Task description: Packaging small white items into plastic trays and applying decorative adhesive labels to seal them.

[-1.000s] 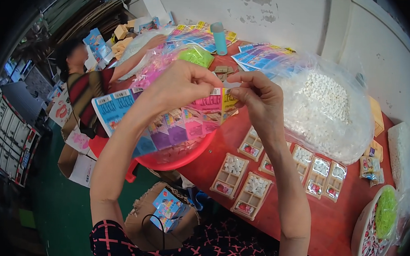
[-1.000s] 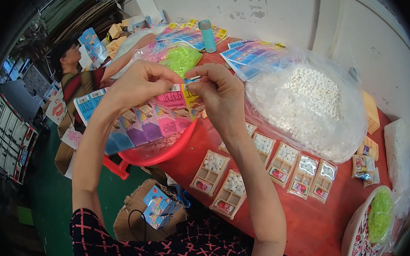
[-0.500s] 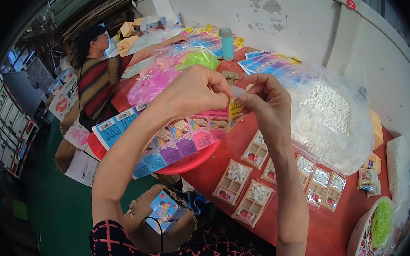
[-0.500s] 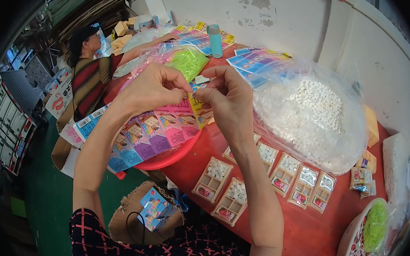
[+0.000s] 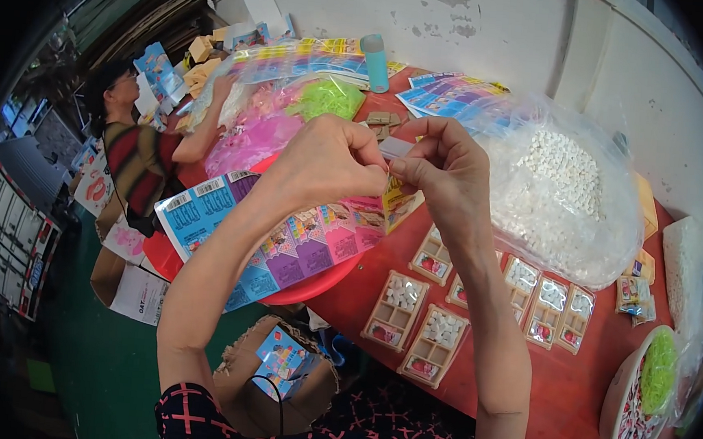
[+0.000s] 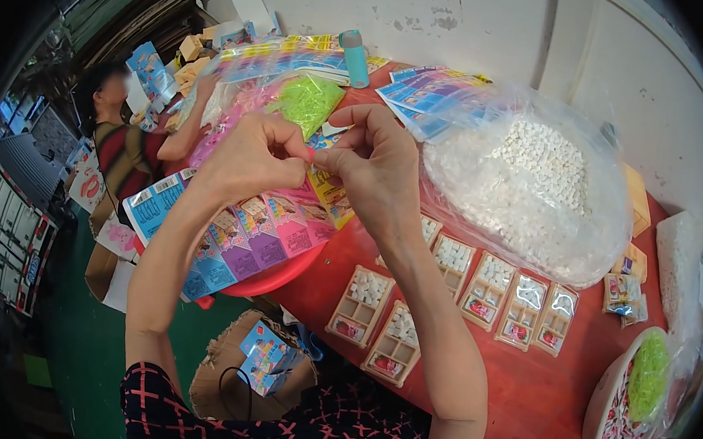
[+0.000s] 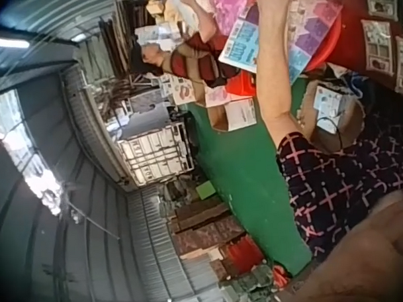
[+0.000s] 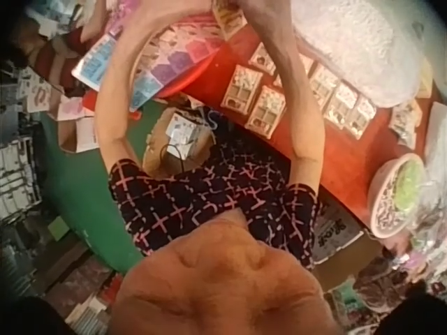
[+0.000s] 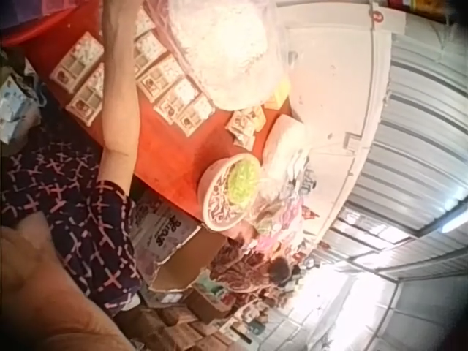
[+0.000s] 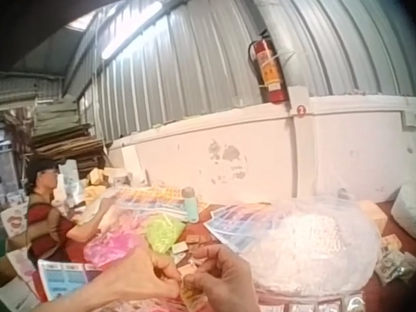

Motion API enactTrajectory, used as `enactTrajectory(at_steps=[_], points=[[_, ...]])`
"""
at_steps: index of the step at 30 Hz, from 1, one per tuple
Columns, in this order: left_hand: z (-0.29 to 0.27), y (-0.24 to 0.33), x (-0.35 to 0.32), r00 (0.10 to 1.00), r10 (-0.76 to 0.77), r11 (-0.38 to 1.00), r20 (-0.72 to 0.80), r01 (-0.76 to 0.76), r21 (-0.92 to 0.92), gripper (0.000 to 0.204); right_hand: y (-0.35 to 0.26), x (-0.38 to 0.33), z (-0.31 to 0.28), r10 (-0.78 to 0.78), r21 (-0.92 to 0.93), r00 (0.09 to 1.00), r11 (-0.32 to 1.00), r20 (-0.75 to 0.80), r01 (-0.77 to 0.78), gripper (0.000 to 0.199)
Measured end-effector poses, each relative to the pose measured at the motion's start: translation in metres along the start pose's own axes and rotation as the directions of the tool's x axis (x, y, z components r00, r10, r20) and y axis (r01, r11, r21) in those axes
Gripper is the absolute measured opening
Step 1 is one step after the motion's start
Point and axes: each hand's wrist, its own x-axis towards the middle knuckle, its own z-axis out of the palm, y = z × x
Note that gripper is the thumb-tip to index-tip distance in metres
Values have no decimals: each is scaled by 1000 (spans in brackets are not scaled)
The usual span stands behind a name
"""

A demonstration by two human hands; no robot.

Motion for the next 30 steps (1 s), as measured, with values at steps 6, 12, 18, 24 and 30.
enactTrajectory(at_steps=[6, 12, 18, 24, 30], points=[[1, -5, 0, 1000, -24, 999, -5, 24, -43, 18, 10, 2, 3, -37, -22, 999, 999, 23, 37, 26], [-8, -20, -5, 998, -50, 975, 31, 55, -217, 15, 14, 6, -2, 51, 99, 998, 994, 42, -55, 22], [-13, -26, -10, 1000, 0, 965, 26, 7, -264, 12, 10, 3, 4, 62, 127, 998, 990, 33, -66, 19], [-10, -13, -19, 999, 21, 975, 28, -14, -221, 11, 7, -2, 10, 32, 80, 999, 996, 8, -33, 20], [-4, -13, -22, 994, 57, 996, -88, -63, -64, 10, 4, -1, 17, 47, 96, 998, 994, -50, -42, 20]])
